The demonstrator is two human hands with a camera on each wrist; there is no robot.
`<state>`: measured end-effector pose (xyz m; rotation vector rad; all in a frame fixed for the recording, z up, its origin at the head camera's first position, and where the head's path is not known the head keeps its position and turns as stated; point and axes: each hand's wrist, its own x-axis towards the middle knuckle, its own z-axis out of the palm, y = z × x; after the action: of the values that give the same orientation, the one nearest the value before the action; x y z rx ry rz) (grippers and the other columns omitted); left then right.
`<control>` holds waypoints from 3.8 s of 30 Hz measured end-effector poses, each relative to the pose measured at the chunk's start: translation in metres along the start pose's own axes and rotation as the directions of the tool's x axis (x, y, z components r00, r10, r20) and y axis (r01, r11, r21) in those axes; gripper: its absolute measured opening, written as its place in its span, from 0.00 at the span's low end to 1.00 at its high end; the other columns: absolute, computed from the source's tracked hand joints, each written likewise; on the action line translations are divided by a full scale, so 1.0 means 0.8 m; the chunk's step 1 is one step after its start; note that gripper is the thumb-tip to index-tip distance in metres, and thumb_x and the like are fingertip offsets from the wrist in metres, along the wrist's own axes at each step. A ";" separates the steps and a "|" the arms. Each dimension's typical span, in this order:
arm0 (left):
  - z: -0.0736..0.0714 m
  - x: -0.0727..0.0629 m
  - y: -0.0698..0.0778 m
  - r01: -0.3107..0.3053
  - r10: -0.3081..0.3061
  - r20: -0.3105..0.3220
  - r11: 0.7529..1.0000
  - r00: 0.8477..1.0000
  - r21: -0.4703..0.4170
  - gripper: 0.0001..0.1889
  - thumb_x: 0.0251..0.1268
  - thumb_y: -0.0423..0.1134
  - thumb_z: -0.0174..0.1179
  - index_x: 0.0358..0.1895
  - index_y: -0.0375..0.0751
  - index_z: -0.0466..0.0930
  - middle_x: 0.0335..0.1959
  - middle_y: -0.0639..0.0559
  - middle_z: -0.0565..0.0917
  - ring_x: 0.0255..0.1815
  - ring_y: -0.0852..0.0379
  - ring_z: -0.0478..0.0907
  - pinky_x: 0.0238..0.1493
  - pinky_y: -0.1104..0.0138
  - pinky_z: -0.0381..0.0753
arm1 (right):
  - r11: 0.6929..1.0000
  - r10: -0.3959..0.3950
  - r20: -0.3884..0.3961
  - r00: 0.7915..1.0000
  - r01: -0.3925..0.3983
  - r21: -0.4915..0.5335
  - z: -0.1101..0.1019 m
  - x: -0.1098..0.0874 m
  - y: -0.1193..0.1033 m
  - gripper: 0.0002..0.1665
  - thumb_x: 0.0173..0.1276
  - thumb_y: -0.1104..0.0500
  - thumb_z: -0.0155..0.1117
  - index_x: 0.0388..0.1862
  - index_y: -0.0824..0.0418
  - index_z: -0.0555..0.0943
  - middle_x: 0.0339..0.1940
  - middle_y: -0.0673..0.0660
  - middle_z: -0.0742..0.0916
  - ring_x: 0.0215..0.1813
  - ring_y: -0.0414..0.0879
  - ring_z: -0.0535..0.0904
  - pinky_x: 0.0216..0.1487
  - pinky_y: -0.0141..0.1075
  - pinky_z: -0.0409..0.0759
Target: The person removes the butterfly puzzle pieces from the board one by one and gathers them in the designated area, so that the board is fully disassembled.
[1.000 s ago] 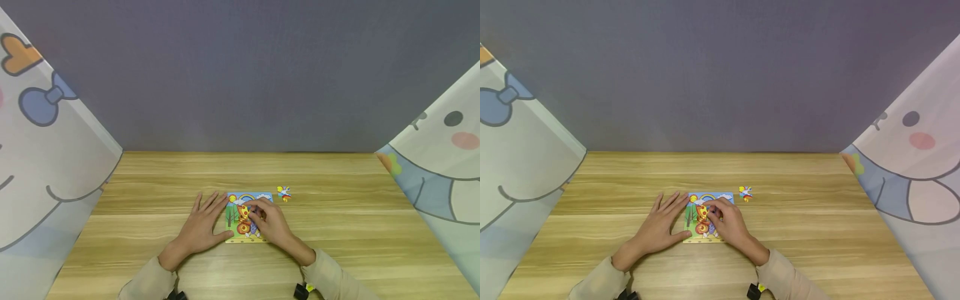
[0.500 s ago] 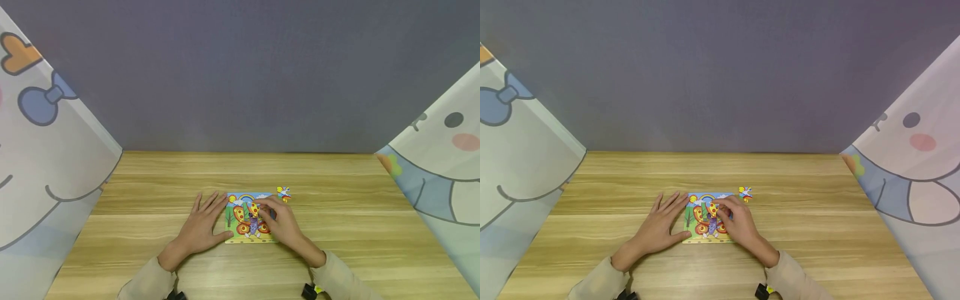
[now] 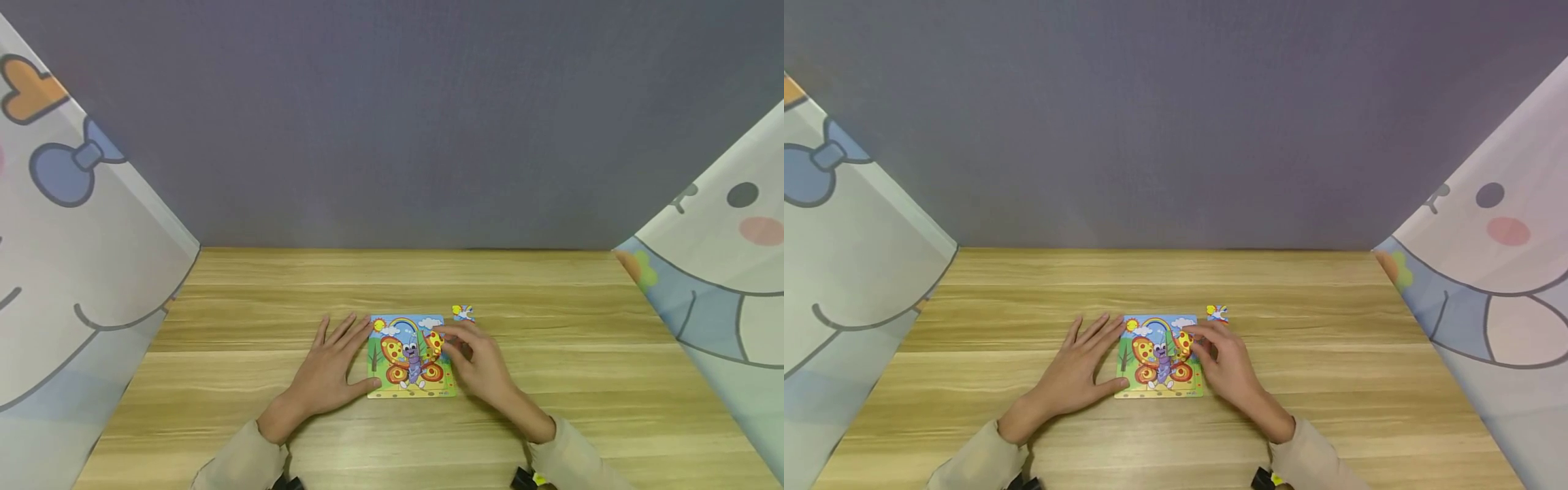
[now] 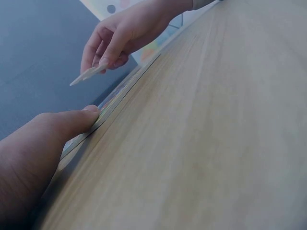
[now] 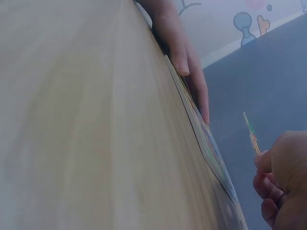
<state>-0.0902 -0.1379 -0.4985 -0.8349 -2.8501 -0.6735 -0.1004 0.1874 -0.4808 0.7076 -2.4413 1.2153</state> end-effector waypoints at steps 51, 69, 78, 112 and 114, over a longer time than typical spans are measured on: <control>0.002 0.001 -0.001 -0.005 0.006 -0.004 1.000 1.000 0.001 0.56 0.68 0.73 0.66 0.90 0.43 0.61 0.91 0.50 0.61 0.92 0.43 0.52 0.90 0.35 0.32 | 0.987 0.033 -0.014 0.999 -0.035 -0.156 -0.061 -0.034 0.054 0.21 0.64 0.79 0.79 0.52 0.62 0.93 0.39 0.50 0.89 0.35 0.33 0.77 0.28 0.29 0.79; 0.000 0.001 0.000 -0.006 0.006 0.000 1.000 1.000 0.010 0.56 0.68 0.73 0.66 0.90 0.43 0.61 0.91 0.50 0.61 0.92 0.43 0.53 0.90 0.35 0.32 | 0.984 0.032 -0.012 0.999 -0.034 -0.177 -0.062 -0.036 0.059 0.21 0.63 0.78 0.80 0.52 0.62 0.93 0.38 0.48 0.87 0.33 0.32 0.76 0.28 0.29 0.78; 0.000 0.000 0.000 -0.008 0.008 -0.003 1.000 1.000 0.005 0.56 0.68 0.73 0.66 0.90 0.42 0.61 0.91 0.50 0.61 0.92 0.43 0.53 0.90 0.35 0.32 | 0.988 0.030 -0.018 0.999 -0.033 -0.154 -0.062 -0.036 0.058 0.19 0.65 0.77 0.79 0.52 0.62 0.94 0.38 0.46 0.87 0.34 0.32 0.76 0.29 0.27 0.78; 0.002 -0.001 -0.002 -0.020 0.020 -0.020 1.000 1.000 0.005 0.53 0.71 0.72 0.64 0.89 0.42 0.63 0.90 0.49 0.62 0.92 0.41 0.54 0.89 0.33 0.34 | 0.987 0.051 0.017 0.999 -0.048 -0.150 -0.061 -0.036 0.055 0.26 0.58 0.69 0.89 0.56 0.63 0.93 0.40 0.48 0.85 0.34 0.36 0.75 0.31 0.27 0.76; 0.002 -0.001 -0.002 -0.028 0.028 -0.034 1.000 0.999 -0.007 0.50 0.75 0.69 0.63 0.89 0.41 0.63 0.90 0.49 0.63 0.91 0.41 0.55 0.89 0.33 0.34 | 0.990 0.042 0.013 0.999 -0.040 -0.138 -0.061 -0.035 0.055 0.26 0.58 0.69 0.89 0.57 0.63 0.92 0.40 0.49 0.86 0.34 0.36 0.76 0.31 0.27 0.76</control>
<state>-0.0904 -0.1389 -0.5010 -0.8544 -2.8022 -0.6886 -0.0986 0.2577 -0.4945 0.6332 -2.5355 1.0468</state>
